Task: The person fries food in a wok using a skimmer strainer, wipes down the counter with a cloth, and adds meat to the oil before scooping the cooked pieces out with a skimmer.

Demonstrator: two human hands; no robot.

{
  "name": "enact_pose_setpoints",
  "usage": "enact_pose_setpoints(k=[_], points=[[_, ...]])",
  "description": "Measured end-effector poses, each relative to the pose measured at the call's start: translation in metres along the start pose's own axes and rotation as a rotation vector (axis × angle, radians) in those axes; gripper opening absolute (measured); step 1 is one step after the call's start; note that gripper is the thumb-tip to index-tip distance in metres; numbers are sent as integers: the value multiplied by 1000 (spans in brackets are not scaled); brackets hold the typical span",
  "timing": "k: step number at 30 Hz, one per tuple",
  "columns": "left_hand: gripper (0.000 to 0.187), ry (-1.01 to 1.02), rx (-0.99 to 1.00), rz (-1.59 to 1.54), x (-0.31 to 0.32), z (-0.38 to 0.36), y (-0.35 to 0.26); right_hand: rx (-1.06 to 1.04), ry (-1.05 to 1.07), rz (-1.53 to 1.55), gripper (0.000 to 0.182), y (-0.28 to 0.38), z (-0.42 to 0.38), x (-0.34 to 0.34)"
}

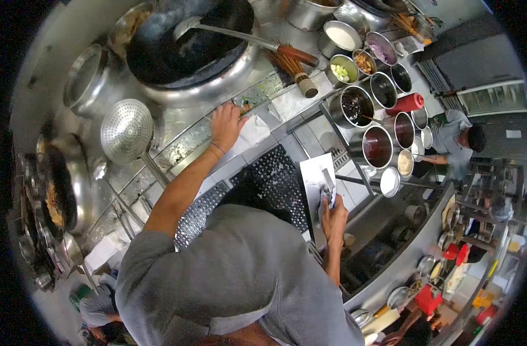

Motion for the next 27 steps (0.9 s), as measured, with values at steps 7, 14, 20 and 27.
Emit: enact_pose_setpoints(k=[7, 14, 20, 27], points=[[54, 85, 51, -322, 11, -46, -65, -179, -13, 58, 30, 47, 34, 2], [65, 165, -5, -243, 1, -33, -63, -290, 95, -73, 26, 94, 61, 4], [70, 267, -28, -58, 35, -4, -63, -390, 215, -175, 23, 119, 97, 6], [88, 311, -54, 39, 39, -10, -70, -624, 263, -46, 23, 141, 140, -8]])
Point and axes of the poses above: each hand's wrist, its own z-axis towards the middle knuckle, its own x-axis out of the palm, y = z × x, the point moved 8 cm from there along z, towards the middle knuckle, and after that the axes turned 10 degrees about x, right-handed, at the moved point
